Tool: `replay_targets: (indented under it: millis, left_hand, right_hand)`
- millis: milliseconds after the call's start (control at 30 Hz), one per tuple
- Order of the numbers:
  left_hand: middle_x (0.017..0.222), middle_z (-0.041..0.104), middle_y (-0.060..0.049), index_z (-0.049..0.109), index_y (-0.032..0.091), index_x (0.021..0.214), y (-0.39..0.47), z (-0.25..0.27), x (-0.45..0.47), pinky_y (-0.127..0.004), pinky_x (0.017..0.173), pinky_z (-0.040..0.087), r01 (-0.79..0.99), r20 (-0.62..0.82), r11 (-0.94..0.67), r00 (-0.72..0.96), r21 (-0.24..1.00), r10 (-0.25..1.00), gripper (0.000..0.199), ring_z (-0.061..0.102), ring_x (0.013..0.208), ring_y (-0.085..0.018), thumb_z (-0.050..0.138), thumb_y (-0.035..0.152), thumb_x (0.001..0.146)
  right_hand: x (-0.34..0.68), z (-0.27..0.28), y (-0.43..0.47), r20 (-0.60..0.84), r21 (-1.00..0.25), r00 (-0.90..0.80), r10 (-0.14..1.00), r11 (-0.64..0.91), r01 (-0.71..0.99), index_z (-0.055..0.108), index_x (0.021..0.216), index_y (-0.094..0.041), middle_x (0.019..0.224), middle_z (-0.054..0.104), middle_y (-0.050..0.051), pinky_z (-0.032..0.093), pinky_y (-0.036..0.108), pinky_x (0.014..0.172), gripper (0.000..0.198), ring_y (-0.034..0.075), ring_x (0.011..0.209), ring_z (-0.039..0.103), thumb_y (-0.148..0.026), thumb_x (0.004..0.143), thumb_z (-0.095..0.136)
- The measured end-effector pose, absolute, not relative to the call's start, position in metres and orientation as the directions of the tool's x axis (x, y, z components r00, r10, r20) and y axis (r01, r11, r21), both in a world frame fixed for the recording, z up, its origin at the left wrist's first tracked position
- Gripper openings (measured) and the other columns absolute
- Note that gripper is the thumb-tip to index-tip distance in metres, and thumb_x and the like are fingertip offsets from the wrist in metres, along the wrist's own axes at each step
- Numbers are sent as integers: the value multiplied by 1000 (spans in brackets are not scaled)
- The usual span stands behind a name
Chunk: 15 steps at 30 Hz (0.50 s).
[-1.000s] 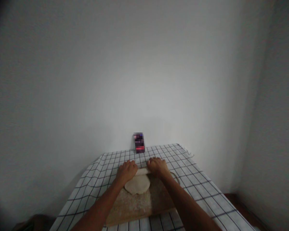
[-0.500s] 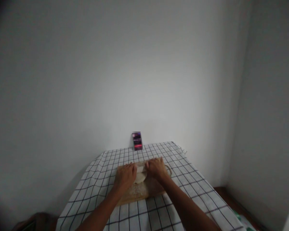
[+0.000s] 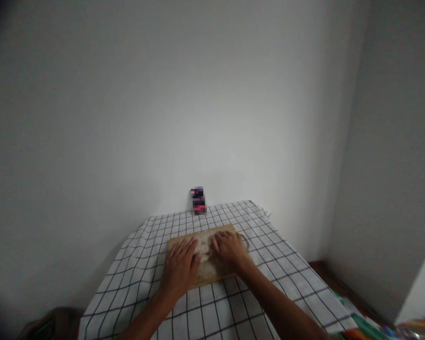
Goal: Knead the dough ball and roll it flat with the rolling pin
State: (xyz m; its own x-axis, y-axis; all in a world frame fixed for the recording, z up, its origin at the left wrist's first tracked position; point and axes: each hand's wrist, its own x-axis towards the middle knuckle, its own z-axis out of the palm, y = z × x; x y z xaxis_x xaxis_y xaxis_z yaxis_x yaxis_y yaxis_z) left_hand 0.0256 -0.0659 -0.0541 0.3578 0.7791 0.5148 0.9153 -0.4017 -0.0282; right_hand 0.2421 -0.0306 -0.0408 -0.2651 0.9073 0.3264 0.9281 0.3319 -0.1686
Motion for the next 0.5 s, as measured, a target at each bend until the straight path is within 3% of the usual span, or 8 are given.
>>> replay_targets:
  millis: [133, 367, 500]
  left_hand:
    - [145, 73, -9, 71, 23, 138, -36, -41, 26, -52, 120, 49, 921, 458, -390, 348, -1, 818, 38, 67, 136, -29, 47, 38, 113]
    - [119, 83, -11, 78, 23, 121, 28, -30, 26, -40, 97, 57, 960, 214, -274, 278, -47, 937, 49, 78, 112, -28, 34, 43, 116]
    - [127, 81, -10, 77, 25, 126, 57, -26, 22, -38, 98, 57, 962, 109, -268, 271, -46, 956, 44, 75, 119, -28, 37, 40, 114]
  right_hand:
    - [235, -29, -7, 265, -164, -260, 929, 310, 937, 77, 120, -19, 133, 77, 14, 40, 49, 116, 49, 30, 130, 66, -32, 114, 31]
    - [229, -22, 48, 99, -232, -187, 977, 206, 951, 75, 126, -17, 131, 78, 17, 48, 42, 99, 53, 30, 119, 73, -37, 112, 27]
    - [226, -25, 77, 56, -254, -167, 984, 176, 951, 73, 130, -16, 134, 76, 20, 48, 40, 97, 50, 30, 122, 71, -37, 110, 33]
